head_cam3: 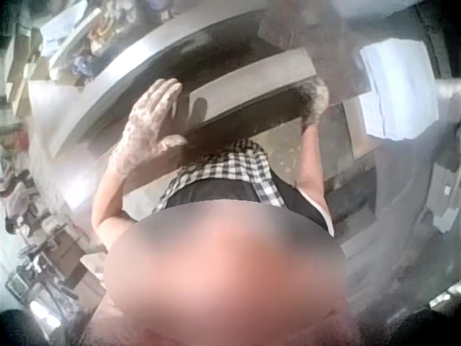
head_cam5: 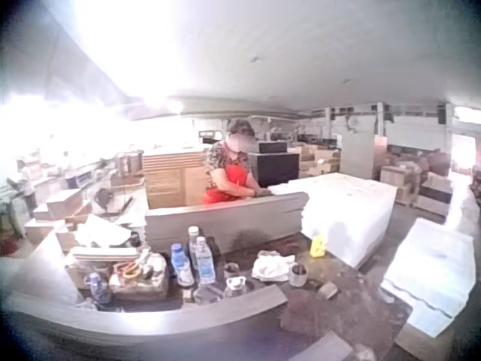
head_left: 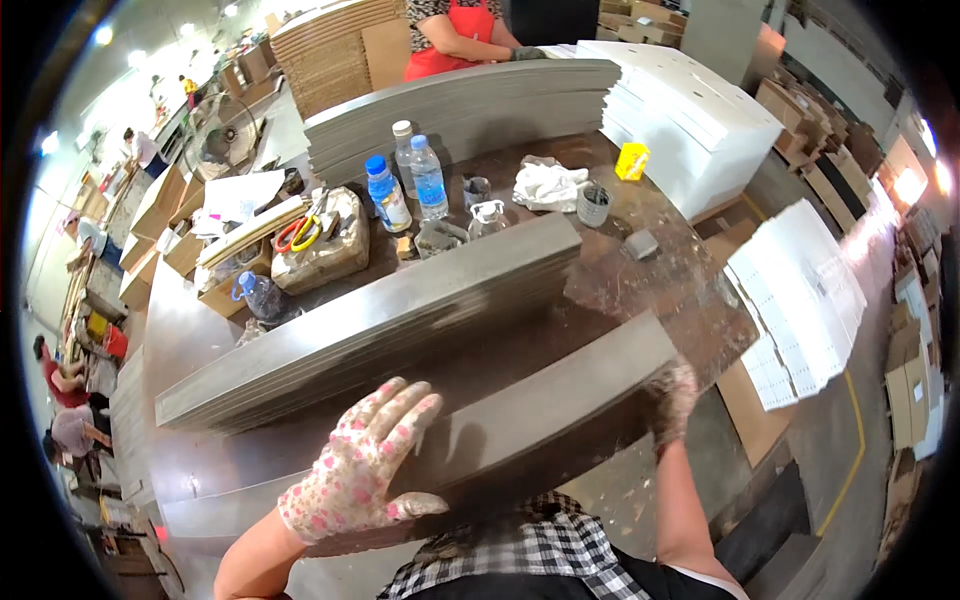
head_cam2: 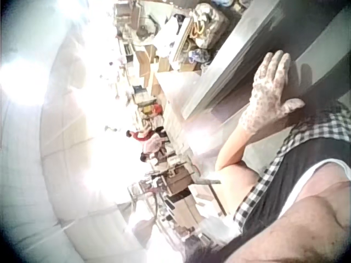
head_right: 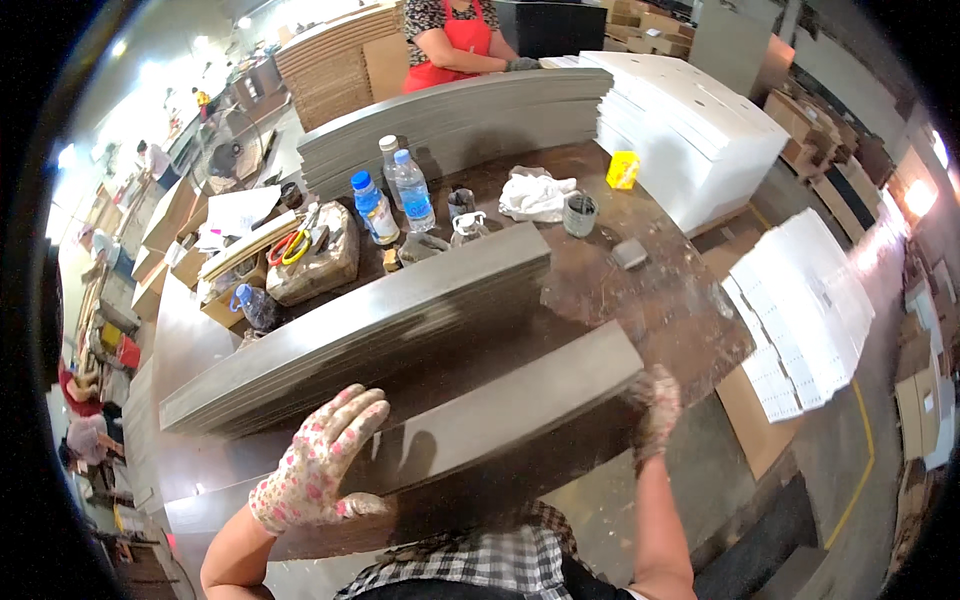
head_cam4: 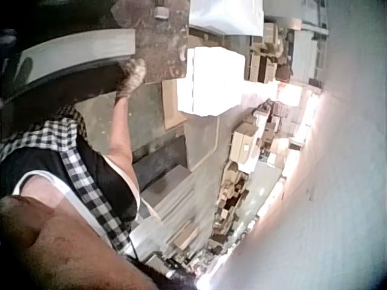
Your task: The person applies a liquid from a container to a sponge and wipes the edges of long wooden boards by hand, alternating between rubbing with the sponge and a cloth.
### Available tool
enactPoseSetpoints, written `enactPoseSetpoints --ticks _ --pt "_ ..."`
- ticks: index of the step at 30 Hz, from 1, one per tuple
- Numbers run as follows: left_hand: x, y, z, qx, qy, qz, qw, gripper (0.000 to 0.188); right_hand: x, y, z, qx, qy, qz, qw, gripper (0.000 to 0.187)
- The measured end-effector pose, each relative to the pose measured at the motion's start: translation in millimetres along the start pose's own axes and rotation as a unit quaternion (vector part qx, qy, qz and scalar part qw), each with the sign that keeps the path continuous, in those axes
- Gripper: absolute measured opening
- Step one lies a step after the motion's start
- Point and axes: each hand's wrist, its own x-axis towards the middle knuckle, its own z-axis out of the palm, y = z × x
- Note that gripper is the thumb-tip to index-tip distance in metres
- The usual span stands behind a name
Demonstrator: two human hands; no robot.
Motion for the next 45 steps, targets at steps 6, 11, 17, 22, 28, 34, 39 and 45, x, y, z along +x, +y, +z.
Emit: enactPoseSetpoints --ticks 6,11,17,22,28,34,39,45 --pt "55.2 7.2 16.9 -0.132 -0.049 -0.026 0.99 0.093 110.8 -156.8 119.0 -0.195 -0.158 -0.22 0.943 0.033" --pt "62.9 -8.6 31.2 -0.22 -0.056 -0.064 0.972 0.07 153.1 -179.1 283.9 -0.358 -0.479 -0.27 0.755 0.028" --pt "57.2 -19.1 39.6 -0.412 -0.032 -0.124 0.902 0.058 136.7 -122.0 439.7 -0.531 -0.642 -0.285 0.475 0.032" --pt "57.7 -23.0 39.0 -0.437 -0.038 -0.119 0.891 0.055 110.4 -55.5 503.6 -0.647 -0.656 -0.26 0.288 0.035" --pt "63.1 -18.2 38.1 -0.334 -0.021 -0.112 0.936 0.056 120.5 5.6 515.1 -0.681 -0.621 -0.285 0.263 0.047" --pt "61.2 -17.0 41.6 -0.29 -0.034 -0.1 0.951 0.061 109.2 34.2 519.0 -0.716 -0.582 -0.278 0.267 0.052" --pt "58.2 -14.4 41.8 -0.273 -0.076 -0.101 0.954 0.055 102.8 36.3 513.5 -0.725 -0.56 -0.287 0.281 0.053" --pt "52.3 -15.7 54.3 -0.222 0.022 -0.065 0.973 0.053 112.4 -61.1 511.9 -0.591 -0.602 -0.195 0.5 0.041"
